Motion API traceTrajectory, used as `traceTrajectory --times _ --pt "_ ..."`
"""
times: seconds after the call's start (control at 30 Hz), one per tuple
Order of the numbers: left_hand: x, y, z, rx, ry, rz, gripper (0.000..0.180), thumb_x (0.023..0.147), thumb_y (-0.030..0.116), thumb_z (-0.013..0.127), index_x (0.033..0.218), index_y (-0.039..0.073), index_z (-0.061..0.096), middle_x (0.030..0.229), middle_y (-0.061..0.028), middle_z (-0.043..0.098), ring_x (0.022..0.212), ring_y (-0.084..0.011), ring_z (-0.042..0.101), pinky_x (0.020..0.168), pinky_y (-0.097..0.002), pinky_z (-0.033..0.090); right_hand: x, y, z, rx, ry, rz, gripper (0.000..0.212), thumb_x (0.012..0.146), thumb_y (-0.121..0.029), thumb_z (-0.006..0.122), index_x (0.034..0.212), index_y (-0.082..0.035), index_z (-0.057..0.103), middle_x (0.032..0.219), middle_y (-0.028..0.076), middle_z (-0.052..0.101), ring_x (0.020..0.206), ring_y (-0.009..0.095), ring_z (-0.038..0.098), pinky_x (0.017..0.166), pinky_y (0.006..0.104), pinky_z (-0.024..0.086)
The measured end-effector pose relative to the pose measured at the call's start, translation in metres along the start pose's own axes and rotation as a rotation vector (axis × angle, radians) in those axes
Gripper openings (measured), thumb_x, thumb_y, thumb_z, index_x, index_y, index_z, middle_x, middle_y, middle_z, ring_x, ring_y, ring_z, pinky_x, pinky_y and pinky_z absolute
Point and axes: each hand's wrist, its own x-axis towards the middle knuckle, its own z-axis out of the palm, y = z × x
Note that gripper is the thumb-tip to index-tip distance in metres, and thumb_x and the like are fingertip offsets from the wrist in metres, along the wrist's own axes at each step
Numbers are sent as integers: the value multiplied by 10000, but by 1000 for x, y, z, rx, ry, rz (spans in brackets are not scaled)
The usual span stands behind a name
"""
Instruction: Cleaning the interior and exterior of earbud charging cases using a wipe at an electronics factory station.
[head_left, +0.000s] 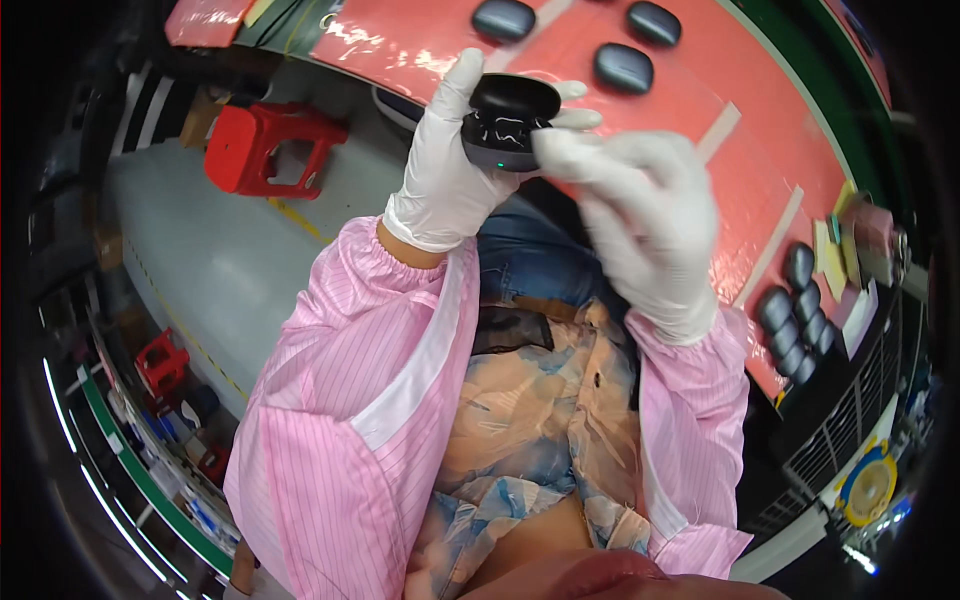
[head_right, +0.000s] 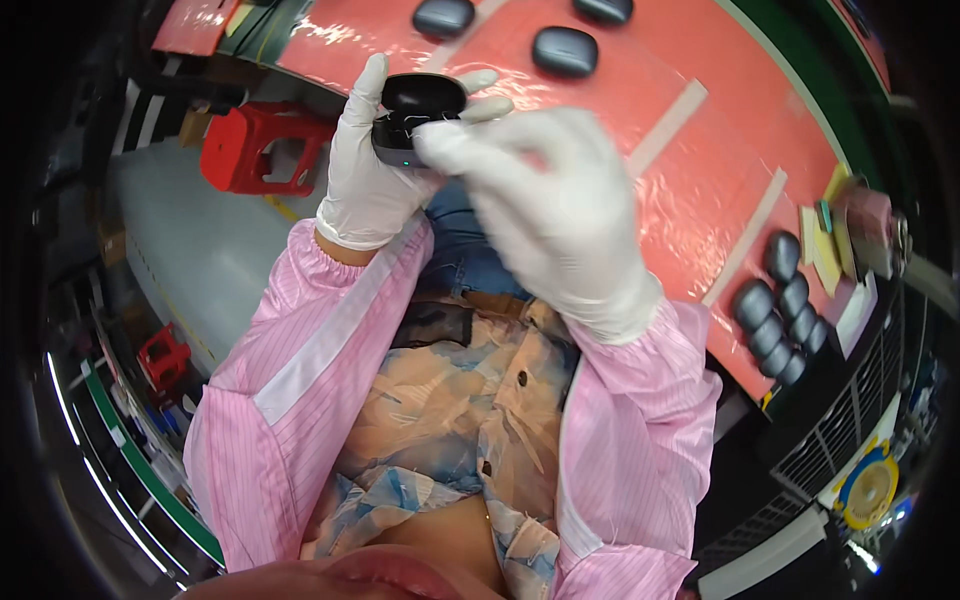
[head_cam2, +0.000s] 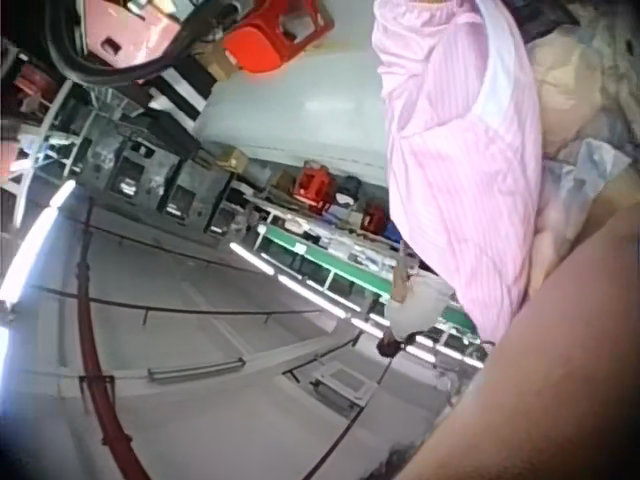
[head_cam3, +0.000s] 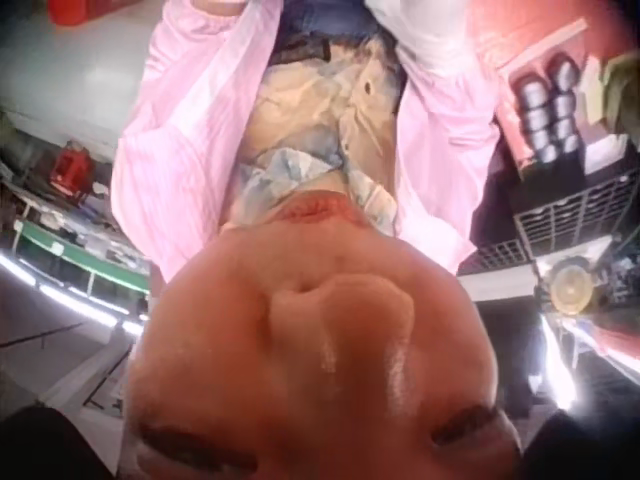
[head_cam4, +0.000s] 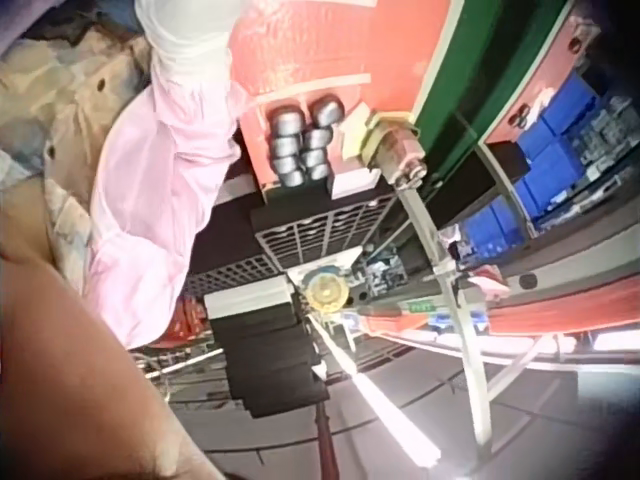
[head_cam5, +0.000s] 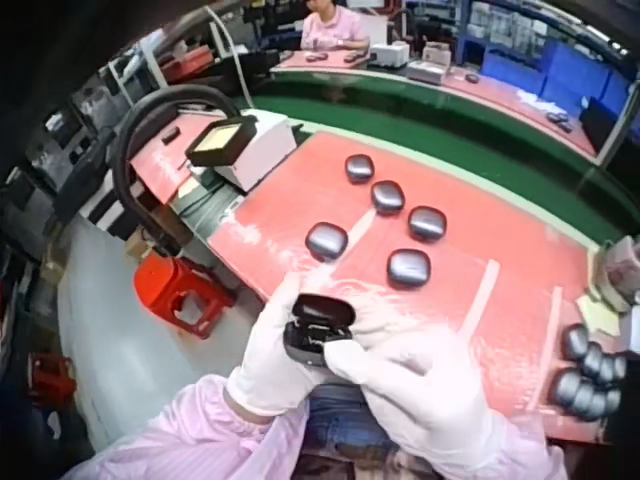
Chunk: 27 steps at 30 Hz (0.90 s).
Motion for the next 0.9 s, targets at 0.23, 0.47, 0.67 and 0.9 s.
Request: traceTrajectory --times 0.23,0.47,0.67,0.9 --pt "-2 -24 27 -124 -49 -221 569 969 490 417 1129 -25 597 1053 -184 654 948 -295 666 746 -410 599 -35 15 -12 -310 56 88 401 668 79 681 1004 -132 738 820 54 612 737 213 604 683 311 499" --pt "5 -32 41 -147 -165 -344 739 967 571 322 1191 -95 552 1201 -273 593 1058 -378 628 833 -408 567 -57 31 -24 78 438 194 286 793 106 588 1024 -42 670 915 71 674 784 167 628 704 281 505" --pt "9 -36 59 -52 -107 -349 747 961 586 313 1238 -71 536 1242 -267 575 1069 -367 625 850 -365 521 -53 14 -38 -28 409 159 268 784 86 600 1004 -46 678 866 54 676 748 177 625 720 301 506" --pt "19 -43 46 -123 -43 -375 653 944 551 424 1087 -57 616 999 -227 673 691 -238 648 534 -268 479 -74 67 -181 -730 481 296 69 828 -73 697 884 -36 679 846 69 696 733 162 629 659 279 486"
